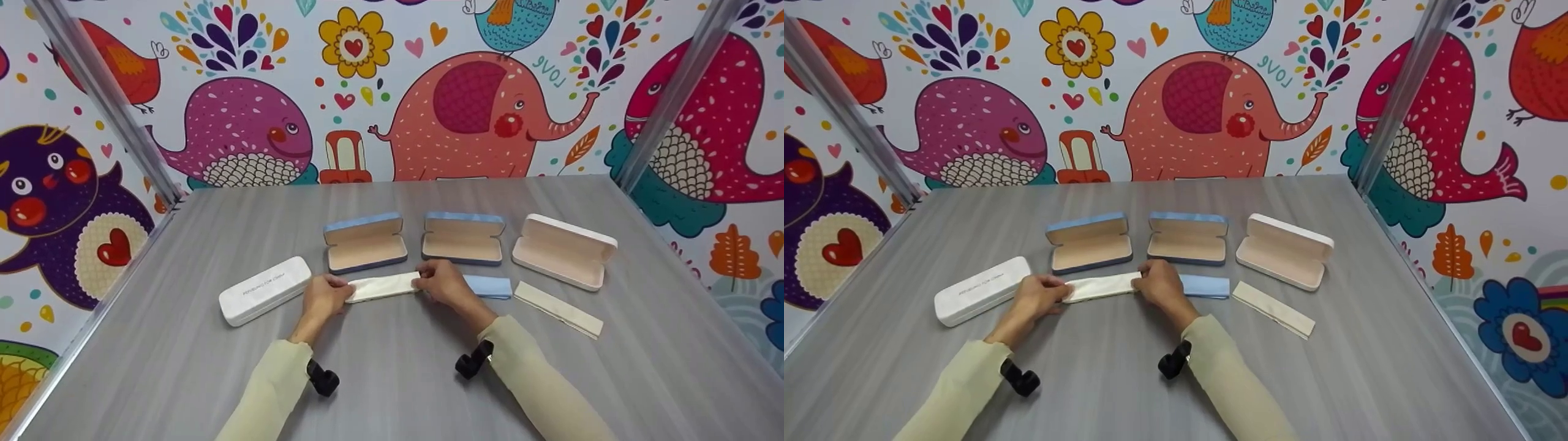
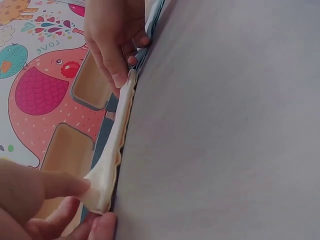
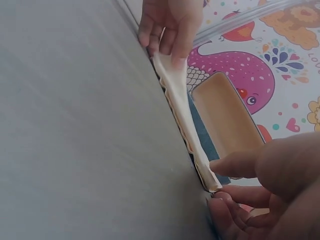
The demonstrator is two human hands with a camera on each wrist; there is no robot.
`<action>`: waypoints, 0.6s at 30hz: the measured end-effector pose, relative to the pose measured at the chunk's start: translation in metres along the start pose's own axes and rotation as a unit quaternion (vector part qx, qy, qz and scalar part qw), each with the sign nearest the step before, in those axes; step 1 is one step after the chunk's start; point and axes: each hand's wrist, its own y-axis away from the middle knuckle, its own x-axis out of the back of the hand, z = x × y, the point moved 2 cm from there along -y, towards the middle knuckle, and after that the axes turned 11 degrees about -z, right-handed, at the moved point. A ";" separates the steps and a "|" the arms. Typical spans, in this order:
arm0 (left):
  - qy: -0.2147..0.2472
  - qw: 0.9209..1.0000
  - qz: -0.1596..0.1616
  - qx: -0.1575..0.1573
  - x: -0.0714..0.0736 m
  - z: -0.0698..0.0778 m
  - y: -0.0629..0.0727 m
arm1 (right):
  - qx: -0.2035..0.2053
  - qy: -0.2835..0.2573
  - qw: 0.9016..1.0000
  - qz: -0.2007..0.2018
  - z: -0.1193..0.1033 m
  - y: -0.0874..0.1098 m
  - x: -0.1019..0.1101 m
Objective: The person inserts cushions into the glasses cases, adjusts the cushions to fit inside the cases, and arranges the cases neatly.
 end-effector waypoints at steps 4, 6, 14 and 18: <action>0.031 1.000 -0.005 0.003 0.002 -0.003 -0.001 | 0.010 0.019 1.000 0.017 0.000 0.000 -0.002; 0.055 0.998 -0.012 0.007 0.001 -0.004 -0.002 | 0.017 0.032 0.999 0.027 0.000 0.000 -0.002; 0.155 0.987 -0.040 0.014 0.003 -0.009 -0.003 | 0.031 -0.001 0.999 0.039 -0.002 0.001 -0.002; 0.168 0.984 -0.052 0.005 0.005 -0.010 -0.002 | 0.057 -0.028 0.997 0.051 -0.005 0.002 -0.002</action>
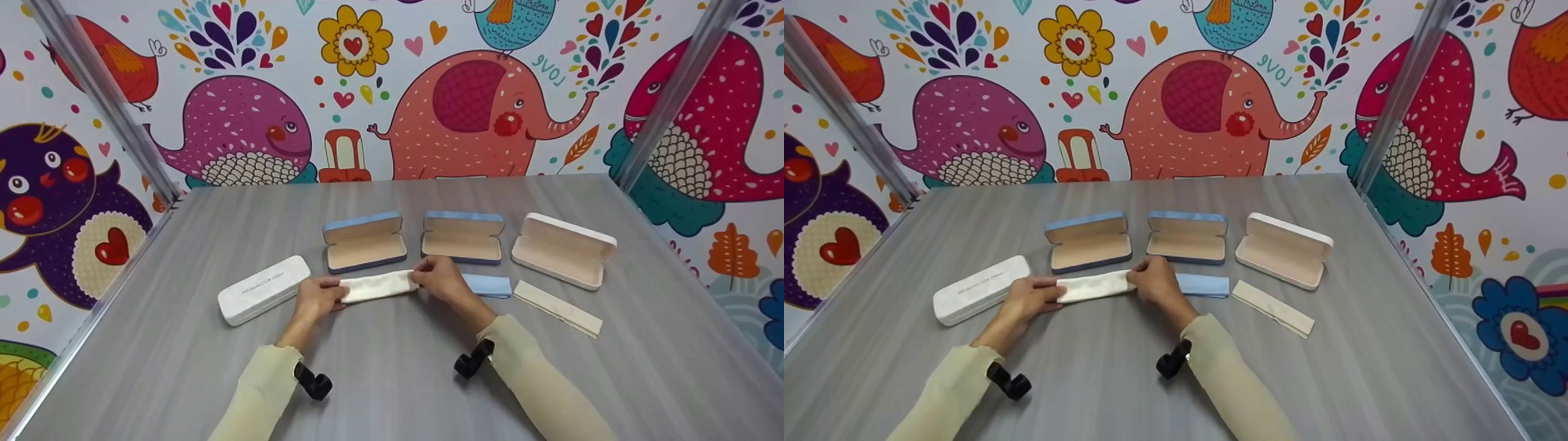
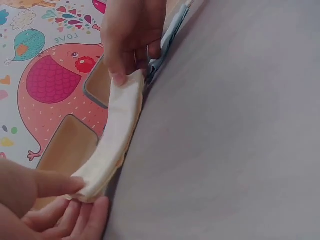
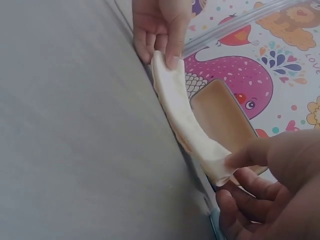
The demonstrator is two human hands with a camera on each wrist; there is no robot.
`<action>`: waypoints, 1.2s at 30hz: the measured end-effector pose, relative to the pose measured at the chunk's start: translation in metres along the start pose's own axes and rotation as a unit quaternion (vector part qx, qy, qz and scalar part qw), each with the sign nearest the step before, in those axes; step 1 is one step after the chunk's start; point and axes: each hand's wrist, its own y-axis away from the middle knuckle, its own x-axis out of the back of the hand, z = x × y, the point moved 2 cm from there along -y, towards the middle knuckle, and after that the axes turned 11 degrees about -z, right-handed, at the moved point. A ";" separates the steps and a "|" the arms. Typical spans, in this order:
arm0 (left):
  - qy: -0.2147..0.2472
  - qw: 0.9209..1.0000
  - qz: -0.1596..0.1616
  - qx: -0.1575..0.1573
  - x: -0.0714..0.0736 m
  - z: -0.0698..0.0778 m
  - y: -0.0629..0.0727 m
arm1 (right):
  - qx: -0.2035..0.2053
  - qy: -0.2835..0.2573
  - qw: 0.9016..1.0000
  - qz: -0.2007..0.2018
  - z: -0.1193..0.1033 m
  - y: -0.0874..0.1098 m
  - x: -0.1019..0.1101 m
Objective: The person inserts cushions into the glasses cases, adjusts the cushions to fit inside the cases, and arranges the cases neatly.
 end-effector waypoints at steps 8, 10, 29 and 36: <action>0.060 0.998 -0.004 0.000 0.004 0.003 0.002 | -0.008 -0.130 0.991 -0.020 -0.003 -0.003 0.000; 0.062 0.998 -0.004 0.005 0.005 0.004 0.002 | -0.013 -0.150 0.988 -0.022 -0.004 -0.005 0.000; 0.107 0.994 0.002 0.028 0.017 0.020 -0.008 | -0.018 -0.176 0.984 -0.014 -0.013 -0.028 0.001; 0.088 0.996 0.007 0.028 0.016 0.029 -0.017 | -0.029 -0.159 0.987 0.000 -0.017 -0.040 0.005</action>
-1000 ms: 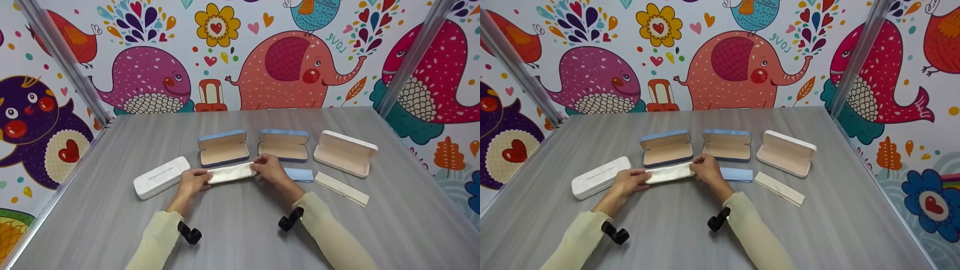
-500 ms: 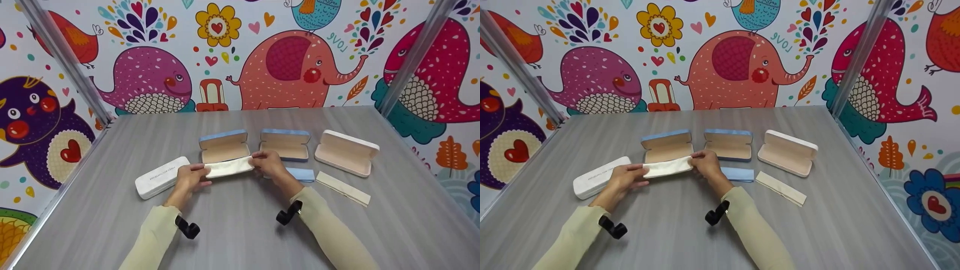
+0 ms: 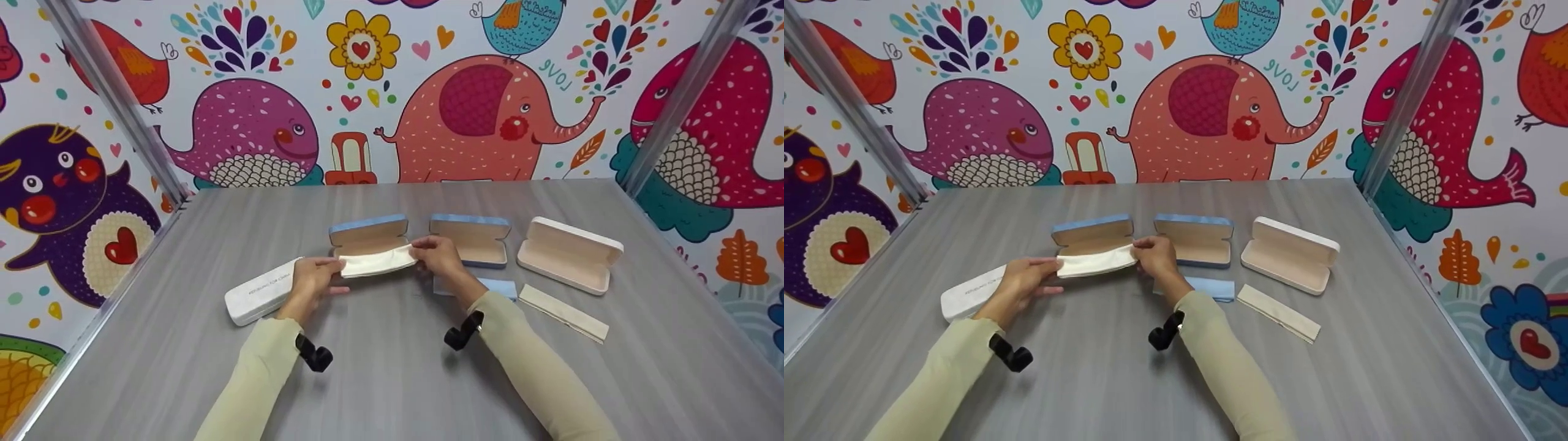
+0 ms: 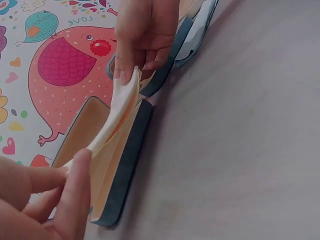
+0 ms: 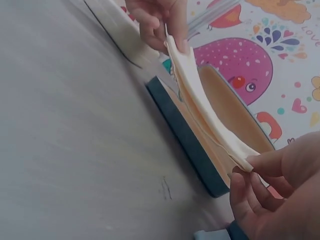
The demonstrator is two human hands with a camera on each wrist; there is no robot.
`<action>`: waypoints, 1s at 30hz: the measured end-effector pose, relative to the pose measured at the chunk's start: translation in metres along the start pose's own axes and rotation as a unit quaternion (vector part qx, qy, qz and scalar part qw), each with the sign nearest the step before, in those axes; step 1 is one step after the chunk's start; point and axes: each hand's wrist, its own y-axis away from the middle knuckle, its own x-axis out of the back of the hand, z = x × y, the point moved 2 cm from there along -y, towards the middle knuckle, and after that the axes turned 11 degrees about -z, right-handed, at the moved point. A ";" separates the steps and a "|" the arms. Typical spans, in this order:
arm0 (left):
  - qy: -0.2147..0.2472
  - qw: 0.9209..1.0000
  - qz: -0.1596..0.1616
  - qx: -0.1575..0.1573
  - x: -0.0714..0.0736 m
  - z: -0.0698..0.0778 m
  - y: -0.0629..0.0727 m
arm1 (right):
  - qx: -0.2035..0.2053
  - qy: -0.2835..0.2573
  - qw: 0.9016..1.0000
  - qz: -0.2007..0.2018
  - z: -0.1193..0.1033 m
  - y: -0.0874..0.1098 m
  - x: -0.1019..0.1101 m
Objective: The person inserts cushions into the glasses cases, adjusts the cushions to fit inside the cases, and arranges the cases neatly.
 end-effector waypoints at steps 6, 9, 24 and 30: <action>-0.001 1.000 0.011 -0.003 -0.003 0.003 -0.008 | -0.011 0.017 1.000 0.007 -0.001 -0.011 0.003; -0.013 1.000 0.019 -0.003 -0.004 0.005 -0.010 | -0.008 0.023 1.000 0.016 -0.002 -0.015 0.003; -0.054 0.996 0.062 -0.030 0.006 0.009 -0.026 | 0.004 0.024 1.000 0.020 -0.011 -0.028 -0.006; -0.074 0.994 0.078 -0.033 0.004 0.011 -0.030 | -0.002 0.024 1.000 0.014 -0.010 -0.031 -0.007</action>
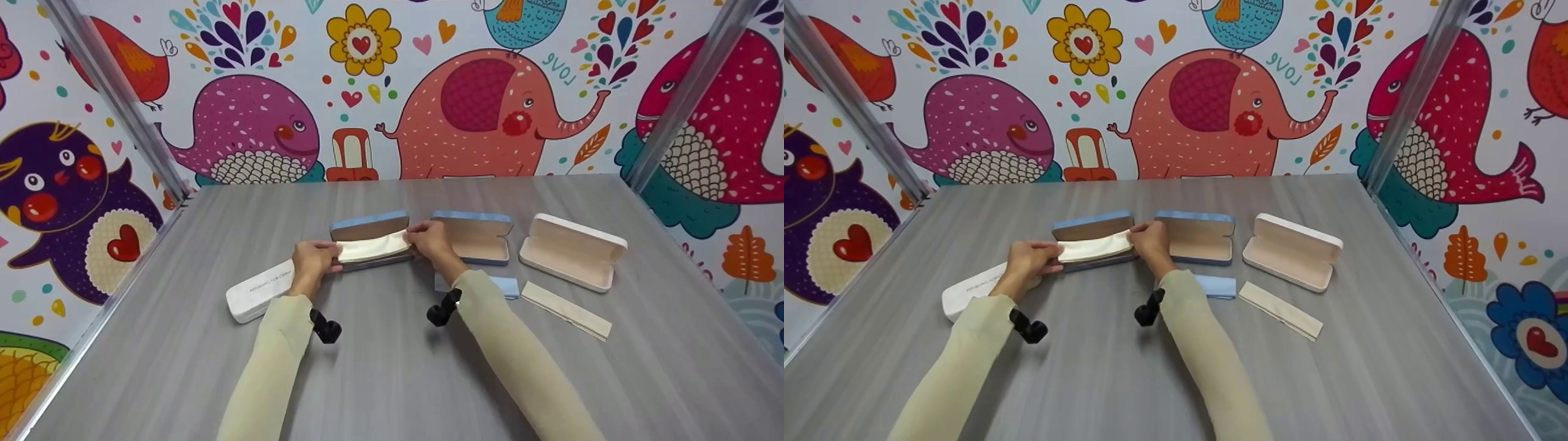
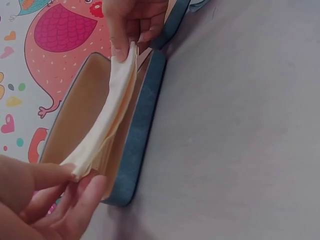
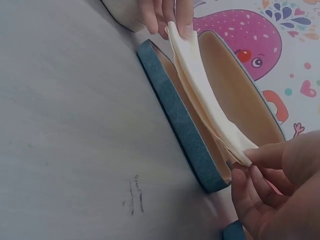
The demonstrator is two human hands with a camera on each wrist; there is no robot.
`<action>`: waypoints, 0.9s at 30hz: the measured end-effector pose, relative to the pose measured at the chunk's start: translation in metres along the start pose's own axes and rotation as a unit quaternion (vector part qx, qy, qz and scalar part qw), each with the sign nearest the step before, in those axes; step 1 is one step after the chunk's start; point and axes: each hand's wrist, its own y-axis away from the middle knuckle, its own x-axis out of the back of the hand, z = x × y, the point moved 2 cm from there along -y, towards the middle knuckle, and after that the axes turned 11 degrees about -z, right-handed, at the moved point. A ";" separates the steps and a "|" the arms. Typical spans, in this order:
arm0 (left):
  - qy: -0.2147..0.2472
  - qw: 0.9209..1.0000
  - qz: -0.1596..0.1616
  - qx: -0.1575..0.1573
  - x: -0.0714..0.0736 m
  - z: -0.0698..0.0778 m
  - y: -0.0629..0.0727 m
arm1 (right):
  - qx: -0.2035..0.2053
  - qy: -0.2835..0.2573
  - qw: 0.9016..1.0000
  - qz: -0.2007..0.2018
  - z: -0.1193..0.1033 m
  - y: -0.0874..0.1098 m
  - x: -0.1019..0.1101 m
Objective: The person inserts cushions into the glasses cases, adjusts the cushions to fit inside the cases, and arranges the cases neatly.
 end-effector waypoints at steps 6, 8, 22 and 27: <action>-0.014 1.000 0.014 0.012 0.001 0.002 -0.007 | -0.005 0.039 0.999 0.006 -0.004 -0.002 -0.001; -0.018 1.000 0.019 0.017 0.001 0.002 -0.008 | -0.006 0.057 0.998 0.011 -0.005 -0.003 -0.002; -0.057 0.997 0.042 -0.026 0.000 0.000 -0.006 | 0.020 0.084 0.996 0.029 -0.001 -0.010 -0.005; -0.082 0.994 0.051 -0.051 -0.001 0.000 -0.005 | 0.047 0.102 0.993 0.032 0.002 -0.014 -0.006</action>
